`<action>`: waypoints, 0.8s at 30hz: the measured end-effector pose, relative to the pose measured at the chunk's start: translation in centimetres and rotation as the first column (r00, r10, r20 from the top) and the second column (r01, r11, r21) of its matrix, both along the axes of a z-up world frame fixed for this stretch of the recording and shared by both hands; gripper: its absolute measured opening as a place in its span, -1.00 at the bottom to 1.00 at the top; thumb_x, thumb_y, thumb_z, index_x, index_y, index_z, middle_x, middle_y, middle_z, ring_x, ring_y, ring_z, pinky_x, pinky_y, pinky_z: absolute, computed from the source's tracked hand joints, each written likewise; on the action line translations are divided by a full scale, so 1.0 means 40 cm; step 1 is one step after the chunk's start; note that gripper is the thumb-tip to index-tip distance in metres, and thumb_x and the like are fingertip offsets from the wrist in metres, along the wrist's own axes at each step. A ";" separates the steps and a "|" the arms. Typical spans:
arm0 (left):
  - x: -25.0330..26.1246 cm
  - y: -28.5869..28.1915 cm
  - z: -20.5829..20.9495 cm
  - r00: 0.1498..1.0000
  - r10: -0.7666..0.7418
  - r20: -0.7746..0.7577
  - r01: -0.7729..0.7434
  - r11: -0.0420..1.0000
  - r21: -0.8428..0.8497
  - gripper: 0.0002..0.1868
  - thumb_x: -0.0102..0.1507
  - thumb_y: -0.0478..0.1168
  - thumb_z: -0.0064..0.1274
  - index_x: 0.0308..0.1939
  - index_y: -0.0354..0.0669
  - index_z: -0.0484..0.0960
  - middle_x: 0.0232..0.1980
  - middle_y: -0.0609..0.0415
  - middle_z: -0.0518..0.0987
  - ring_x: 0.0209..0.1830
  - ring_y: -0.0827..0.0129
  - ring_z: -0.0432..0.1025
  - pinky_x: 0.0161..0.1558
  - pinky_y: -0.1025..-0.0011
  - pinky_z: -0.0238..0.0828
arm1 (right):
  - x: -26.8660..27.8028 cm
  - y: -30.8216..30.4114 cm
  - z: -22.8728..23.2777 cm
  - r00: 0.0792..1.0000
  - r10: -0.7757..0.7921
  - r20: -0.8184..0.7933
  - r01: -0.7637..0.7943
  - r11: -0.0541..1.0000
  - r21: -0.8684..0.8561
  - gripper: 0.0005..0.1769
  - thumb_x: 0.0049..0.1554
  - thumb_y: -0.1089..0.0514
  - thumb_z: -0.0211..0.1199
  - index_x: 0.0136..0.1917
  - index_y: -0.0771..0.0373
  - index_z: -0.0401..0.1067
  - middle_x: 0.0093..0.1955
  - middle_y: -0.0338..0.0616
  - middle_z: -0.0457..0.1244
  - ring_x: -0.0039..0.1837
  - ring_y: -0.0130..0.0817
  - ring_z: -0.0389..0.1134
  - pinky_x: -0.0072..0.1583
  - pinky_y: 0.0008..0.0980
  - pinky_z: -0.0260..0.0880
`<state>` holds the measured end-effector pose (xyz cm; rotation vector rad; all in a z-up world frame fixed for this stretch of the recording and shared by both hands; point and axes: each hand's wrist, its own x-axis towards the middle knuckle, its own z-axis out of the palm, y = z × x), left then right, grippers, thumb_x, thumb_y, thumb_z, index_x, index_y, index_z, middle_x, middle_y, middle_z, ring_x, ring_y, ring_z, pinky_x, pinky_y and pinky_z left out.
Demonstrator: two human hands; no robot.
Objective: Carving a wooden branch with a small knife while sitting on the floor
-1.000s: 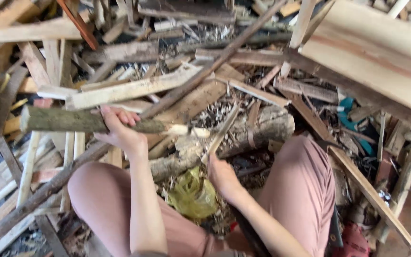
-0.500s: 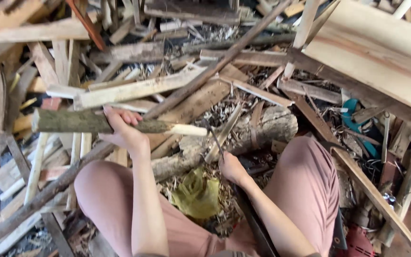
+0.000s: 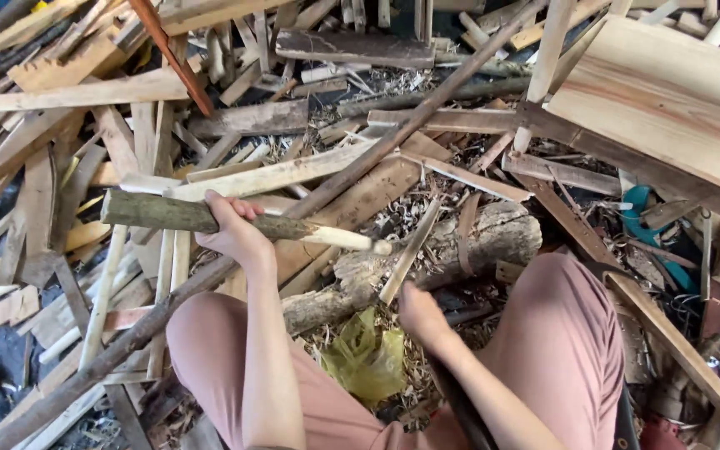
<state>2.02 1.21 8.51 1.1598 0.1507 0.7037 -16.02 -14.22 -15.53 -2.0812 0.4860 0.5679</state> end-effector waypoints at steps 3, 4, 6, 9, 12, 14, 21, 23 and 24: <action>0.012 -0.007 0.037 1.000 0.015 0.015 -0.015 1.000 -0.003 -0.54 0.33 -0.21 0.03 -0.66 -0.08 0.29 -0.73 0.16 0.24 -0.80 0.43 0.24 -0.65 0.37 0.40 | -0.033 0.046 0.258 0.998 0.011 0.066 -0.011 1.000 0.006 -0.62 0.32 0.02 -0.13 0.13 0.31 0.36 0.01 0.43 0.38 0.15 0.30 0.44 0.17 0.23 0.46; 0.017 0.010 0.012 1.000 0.017 -0.004 -0.017 1.000 0.012 -0.54 0.33 -0.21 0.03 -0.66 -0.08 0.29 -0.73 0.16 0.24 -0.80 0.43 0.24 -0.65 0.37 0.40 | -0.034 0.038 0.201 0.999 0.013 0.047 -0.014 1.000 0.020 -0.62 0.32 0.02 -0.13 0.13 0.31 0.36 0.01 0.43 0.38 0.15 0.30 0.44 0.17 0.23 0.46; 0.061 0.021 -0.002 1.000 -0.006 -0.008 0.006 0.999 0.052 -0.50 0.31 -0.15 0.02 -0.72 -0.16 0.32 -0.79 0.03 0.25 -0.82 0.30 0.29 -0.62 0.33 0.44 | 0.005 0.008 0.103 0.997 0.018 -0.073 -0.021 0.999 -0.038 -0.68 0.22 0.09 0.01 0.17 0.31 0.25 0.03 0.37 0.38 0.19 0.31 0.43 0.20 0.25 0.41; 0.052 0.001 0.018 0.996 0.091 0.016 -0.091 0.996 0.002 -0.59 0.26 -0.27 0.07 -0.67 -0.15 0.30 -0.75 0.05 0.28 -0.82 0.36 0.30 -0.65 0.38 0.43 | 0.005 -0.038 -0.170 0.998 -0.057 0.025 0.057 0.998 -0.012 -0.66 0.22 0.07 0.01 0.14 0.36 0.31 -0.05 0.44 0.37 0.10 0.40 0.44 0.12 0.25 0.45; 0.046 0.022 0.015 0.993 0.116 0.015 -0.117 0.990 0.084 -0.53 0.30 -0.23 0.04 -0.71 -0.15 0.31 -0.77 0.05 0.28 -0.82 0.40 0.30 -0.63 0.44 0.40 | -0.028 0.010 0.295 0.997 -0.015 0.075 0.006 0.994 0.112 -0.69 0.23 0.12 0.00 0.14 0.34 0.37 -0.05 0.43 0.38 0.12 0.33 0.44 0.10 0.26 0.46; 0.080 0.026 -0.024 0.991 0.136 -0.004 -0.136 0.990 0.033 -0.67 0.29 -0.23 0.07 -0.49 -0.19 0.28 -0.71 0.09 0.31 -0.78 0.43 0.31 -0.66 0.45 0.43 | -0.019 0.015 0.268 0.996 -0.001 0.089 -0.007 0.996 0.085 -0.69 0.23 0.11 0.00 0.09 0.37 0.39 -0.09 0.44 0.38 0.08 0.33 0.45 0.06 0.24 0.46; 0.077 0.073 -0.041 0.992 0.124 -0.011 -0.125 0.992 -0.029 -0.64 0.28 -0.22 0.09 -0.58 -0.09 0.33 -0.72 0.12 0.32 -0.81 0.41 0.31 -0.70 0.44 0.41 | 0.012 0.049 0.092 0.991 0.078 0.113 -0.072 0.996 -0.060 -0.68 0.18 0.21 -0.01 0.12 0.45 0.39 -0.18 0.38 0.39 -0.05 0.28 0.49 -0.04 0.20 0.49; 0.048 0.052 -0.019 0.993 0.115 -0.012 -0.115 0.993 -0.009 -0.63 0.28 -0.23 0.08 -0.60 -0.09 0.33 -0.73 0.14 0.30 -0.80 0.42 0.30 -0.67 0.45 0.41 | -0.024 0.053 0.209 0.990 0.071 0.125 -0.069 0.997 -0.023 -0.63 0.18 0.25 -0.01 0.21 0.47 0.34 -0.15 0.42 0.39 -0.03 0.30 0.49 -0.02 0.20 0.50; 0.038 0.041 -0.009 0.994 0.108 -0.015 -0.108 0.994 0.012 -0.61 0.28 -0.23 0.06 -0.63 -0.09 0.32 -0.74 0.16 0.28 -0.80 0.43 0.29 -0.64 0.45 0.40 | -0.038 0.056 0.264 0.989 0.067 0.135 -0.070 0.997 0.013 -0.56 0.17 0.29 -0.02 0.30 0.50 0.30 -0.12 0.47 0.38 0.00 0.33 0.48 0.01 0.21 0.50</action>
